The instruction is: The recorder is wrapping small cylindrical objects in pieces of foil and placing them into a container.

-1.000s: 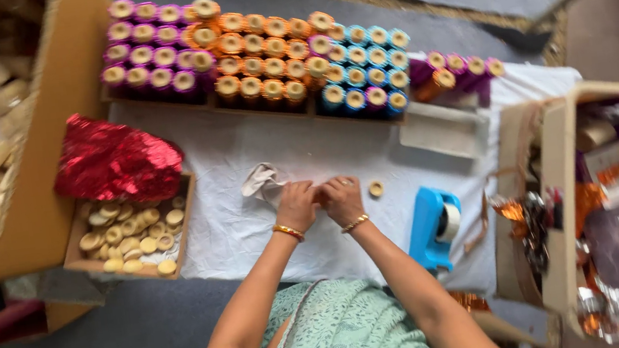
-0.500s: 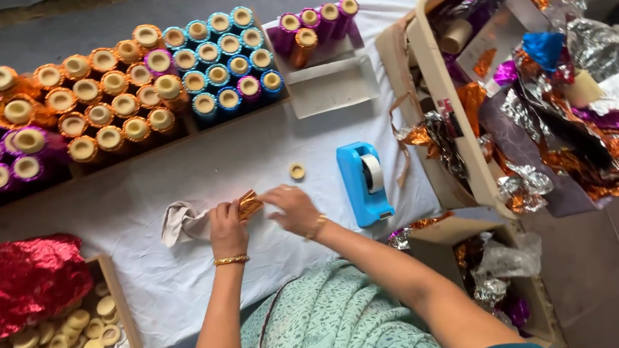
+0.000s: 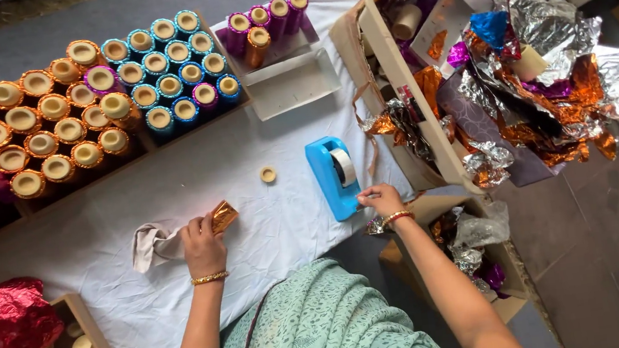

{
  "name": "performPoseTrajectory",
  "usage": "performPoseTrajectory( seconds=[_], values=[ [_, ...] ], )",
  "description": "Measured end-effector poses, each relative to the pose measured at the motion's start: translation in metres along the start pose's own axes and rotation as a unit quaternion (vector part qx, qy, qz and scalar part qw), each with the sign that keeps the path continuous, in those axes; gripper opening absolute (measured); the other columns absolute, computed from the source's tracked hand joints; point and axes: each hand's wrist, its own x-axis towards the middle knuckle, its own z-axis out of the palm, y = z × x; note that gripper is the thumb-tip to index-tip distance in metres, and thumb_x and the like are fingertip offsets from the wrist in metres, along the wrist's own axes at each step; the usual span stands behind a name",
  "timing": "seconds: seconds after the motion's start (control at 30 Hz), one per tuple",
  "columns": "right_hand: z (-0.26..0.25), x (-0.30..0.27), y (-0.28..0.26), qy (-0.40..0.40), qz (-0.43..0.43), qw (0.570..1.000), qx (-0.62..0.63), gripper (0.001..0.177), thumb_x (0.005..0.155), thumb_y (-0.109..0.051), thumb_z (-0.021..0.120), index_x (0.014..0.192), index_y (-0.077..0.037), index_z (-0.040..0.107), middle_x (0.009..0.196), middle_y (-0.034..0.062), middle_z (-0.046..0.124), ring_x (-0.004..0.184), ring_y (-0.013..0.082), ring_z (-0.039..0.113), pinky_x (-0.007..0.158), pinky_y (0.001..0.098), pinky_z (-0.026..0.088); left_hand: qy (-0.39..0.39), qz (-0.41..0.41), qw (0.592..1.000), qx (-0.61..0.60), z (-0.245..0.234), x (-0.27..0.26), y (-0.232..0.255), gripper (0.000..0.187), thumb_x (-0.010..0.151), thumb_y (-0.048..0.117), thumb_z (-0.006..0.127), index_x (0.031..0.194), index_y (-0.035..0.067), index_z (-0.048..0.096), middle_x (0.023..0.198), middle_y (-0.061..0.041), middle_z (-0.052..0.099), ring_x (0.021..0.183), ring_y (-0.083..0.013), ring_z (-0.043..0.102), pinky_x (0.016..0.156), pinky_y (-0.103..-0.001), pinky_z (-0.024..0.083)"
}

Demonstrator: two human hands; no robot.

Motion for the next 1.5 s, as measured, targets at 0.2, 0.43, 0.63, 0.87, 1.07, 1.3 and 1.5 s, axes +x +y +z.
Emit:
performPoseTrajectory(
  seconds=[0.2,0.43,0.63,0.87,1.07,1.3,1.5],
  values=[
    [0.004,-0.022,-0.022,0.063,-0.02,0.998,-0.011,0.02,0.081,-0.005,0.084,0.098,0.001,0.076,0.088,0.0121,0.074,0.073,0.0117,0.066,0.069,0.0259,0.053,-0.004,-0.004,1.0,0.003,0.0,0.0,0.001,0.061,0.069,0.004,0.085,0.127,0.007,0.067,0.118,-0.01,0.062,0.109,-0.033,0.056,0.095,-0.041,0.051],
    [0.012,-0.041,-0.028,0.099,0.129,0.973,0.165,0.065,0.075,0.008,0.076,0.133,-0.008,0.052,0.084,0.0119,0.074,0.066,0.0159,0.068,0.056,0.0306,0.055,0.005,-0.006,1.0,-0.002,0.004,-0.001,-0.001,0.06,0.069,0.003,0.085,0.126,0.006,0.068,0.118,-0.01,0.063,0.11,-0.0333,0.056,0.095,-0.042,0.052],
    [0.009,-0.035,-0.019,0.15,0.22,0.943,0.201,0.059,0.077,0.003,0.083,0.122,-0.003,0.046,0.085,0.0146,0.074,0.061,0.0163,0.066,0.05,0.0274,0.053,0.003,-0.006,1.0,-0.001,0.003,0.0,-0.001,0.06,0.069,0.003,0.085,0.126,0.006,0.068,0.118,-0.01,0.063,0.111,-0.0332,0.057,0.095,-0.042,0.052],
    [0.003,-0.027,0.002,0.121,0.224,0.95,0.181,0.052,0.074,0.008,0.082,0.114,-0.002,0.049,0.082,0.0174,0.073,0.059,0.0197,0.069,0.047,0.0281,0.052,0.002,-0.01,1.0,0.006,0.006,-0.001,-0.002,0.06,0.069,0.004,0.086,0.126,0.007,0.068,0.118,-0.009,0.063,0.11,-0.0325,0.057,0.096,-0.042,0.052],
    [0.008,-0.02,0.011,0.122,0.251,0.936,0.214,0.044,0.078,0.008,0.078,0.111,-0.003,0.052,0.085,0.0165,0.074,0.064,0.0209,0.07,0.051,0.0286,0.054,0.0,-0.012,1.0,0.005,0.002,0.002,0.0,0.06,0.068,0.004,0.086,0.126,0.007,0.068,0.116,-0.009,0.063,0.109,-0.0327,0.057,0.095,-0.042,0.052],
    [0.004,-0.003,0.079,0.072,0.131,0.954,0.259,0.034,0.08,0.007,0.076,0.105,-0.001,0.055,0.083,0.0159,0.07,0.064,0.022,0.067,0.054,0.0335,0.057,0.012,-0.017,1.0,-0.012,0.01,0.002,-0.006,0.057,0.068,0.002,0.084,0.123,0.005,0.067,0.114,-0.012,0.062,0.107,-0.0336,0.056,0.095,-0.043,0.051],
    [0.008,0.002,0.192,0.092,0.104,0.99,0.029,0.021,0.078,0.011,0.068,0.096,0.0,0.063,0.079,0.0131,0.071,0.062,0.0214,0.065,0.05,0.0352,0.051,0.021,-0.023,0.999,-0.02,0.009,0.004,-0.004,0.058,0.066,0.002,0.083,0.122,0.003,0.065,0.113,-0.013,0.061,0.105,-0.0346,0.055,0.095,-0.042,0.048]
  ],
)
